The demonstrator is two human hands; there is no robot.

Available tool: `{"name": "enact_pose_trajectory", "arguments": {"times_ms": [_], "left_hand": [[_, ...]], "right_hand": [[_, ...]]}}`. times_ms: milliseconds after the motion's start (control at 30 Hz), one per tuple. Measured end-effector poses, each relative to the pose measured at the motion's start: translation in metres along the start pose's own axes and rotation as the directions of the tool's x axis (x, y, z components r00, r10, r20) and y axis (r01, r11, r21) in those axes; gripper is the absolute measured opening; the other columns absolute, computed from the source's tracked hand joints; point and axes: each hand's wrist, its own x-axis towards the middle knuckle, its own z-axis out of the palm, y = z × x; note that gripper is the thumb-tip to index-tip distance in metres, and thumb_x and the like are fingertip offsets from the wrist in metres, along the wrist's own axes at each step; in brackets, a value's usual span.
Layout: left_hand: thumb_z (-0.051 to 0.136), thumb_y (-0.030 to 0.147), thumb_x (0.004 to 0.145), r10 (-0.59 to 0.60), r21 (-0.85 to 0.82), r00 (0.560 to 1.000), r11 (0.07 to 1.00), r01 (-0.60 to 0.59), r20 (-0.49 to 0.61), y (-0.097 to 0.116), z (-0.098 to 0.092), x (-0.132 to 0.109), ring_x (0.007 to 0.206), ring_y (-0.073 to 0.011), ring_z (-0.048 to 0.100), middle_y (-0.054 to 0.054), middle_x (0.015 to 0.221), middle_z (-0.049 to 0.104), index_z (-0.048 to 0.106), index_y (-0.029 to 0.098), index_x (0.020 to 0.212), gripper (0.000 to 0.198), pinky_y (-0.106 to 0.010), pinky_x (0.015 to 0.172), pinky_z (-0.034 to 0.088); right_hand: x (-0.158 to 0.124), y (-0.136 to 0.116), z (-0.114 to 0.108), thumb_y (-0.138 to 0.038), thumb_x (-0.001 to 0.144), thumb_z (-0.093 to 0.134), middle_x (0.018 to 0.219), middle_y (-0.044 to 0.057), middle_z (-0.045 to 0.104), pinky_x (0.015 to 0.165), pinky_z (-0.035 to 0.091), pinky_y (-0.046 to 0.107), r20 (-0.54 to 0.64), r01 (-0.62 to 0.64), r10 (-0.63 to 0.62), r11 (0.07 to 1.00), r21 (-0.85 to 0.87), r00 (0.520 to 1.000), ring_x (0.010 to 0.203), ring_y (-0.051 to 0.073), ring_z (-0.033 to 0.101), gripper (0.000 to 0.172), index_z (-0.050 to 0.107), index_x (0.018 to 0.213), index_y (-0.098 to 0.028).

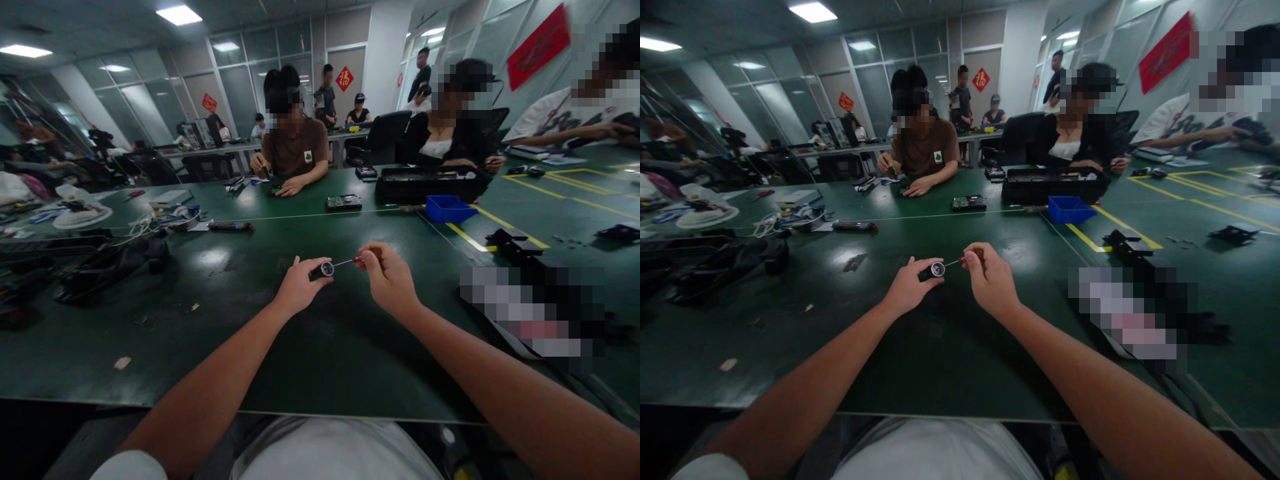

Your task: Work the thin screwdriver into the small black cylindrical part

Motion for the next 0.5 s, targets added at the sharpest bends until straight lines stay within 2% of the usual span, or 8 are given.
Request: {"name": "enact_pose_trajectory", "arguments": {"times_ms": [233, 400, 500], "left_hand": [[0.074, 0.026, 0.084, 0.037, -0.035, 0.999, 0.999, -0.037, -0.021, -0.003, 0.0007, 0.0002, 0.117, -0.0232, 0.062, -0.004, 0.121, 0.07, 0.066, 0.026, 0.123, 0.04, -0.056, 0.123, 0.018], [0.074, 0.025, 0.083, 0.028, -0.066, 1.0, 0.997, -0.028, -0.01, -0.0042, -0.0001, -0.0018, 0.115, -0.023, 0.062, -0.005, 0.123, 0.068, 0.065, 0.026, 0.126, 0.044, -0.044, 0.11, 0.043], [0.074, 0.024, 0.083, 0.025, -0.071, 1.0, 0.997, -0.025, -0.003, -0.0046, -0.0003, -0.0023, 0.112, -0.0221, 0.062, -0.005, 0.121, 0.068, 0.065, 0.025, 0.126, 0.044, -0.04, 0.103, 0.047]], "right_hand": [[0.0002, -0.0012, -0.001, -0.037, 0.099, 0.046, 0.081, 0.004, 0.072, 0.07, 0.052, 0.035, -0.007, -0.006, 0.006, 0.999, -0.043, 1.0, 0.075, 0.021, 0.071, 0.019, 0.058, 0.098, -0.023], [0.0009, -0.0016, -0.0022, -0.037, 0.098, 0.047, 0.082, 0.004, 0.072, 0.07, 0.052, 0.035, -0.003, 0.002, -0.002, 0.999, -0.043, 1.0, 0.076, 0.021, 0.071, 0.019, 0.058, 0.098, -0.022], [0.0017, -0.0027, -0.0029, -0.038, 0.098, 0.049, 0.082, 0.004, 0.073, 0.07, 0.051, 0.035, 0.009, 0.01, -0.01, 0.999, -0.044, 1.0, 0.076, 0.021, 0.071, 0.019, 0.06, 0.097, -0.022]]}}
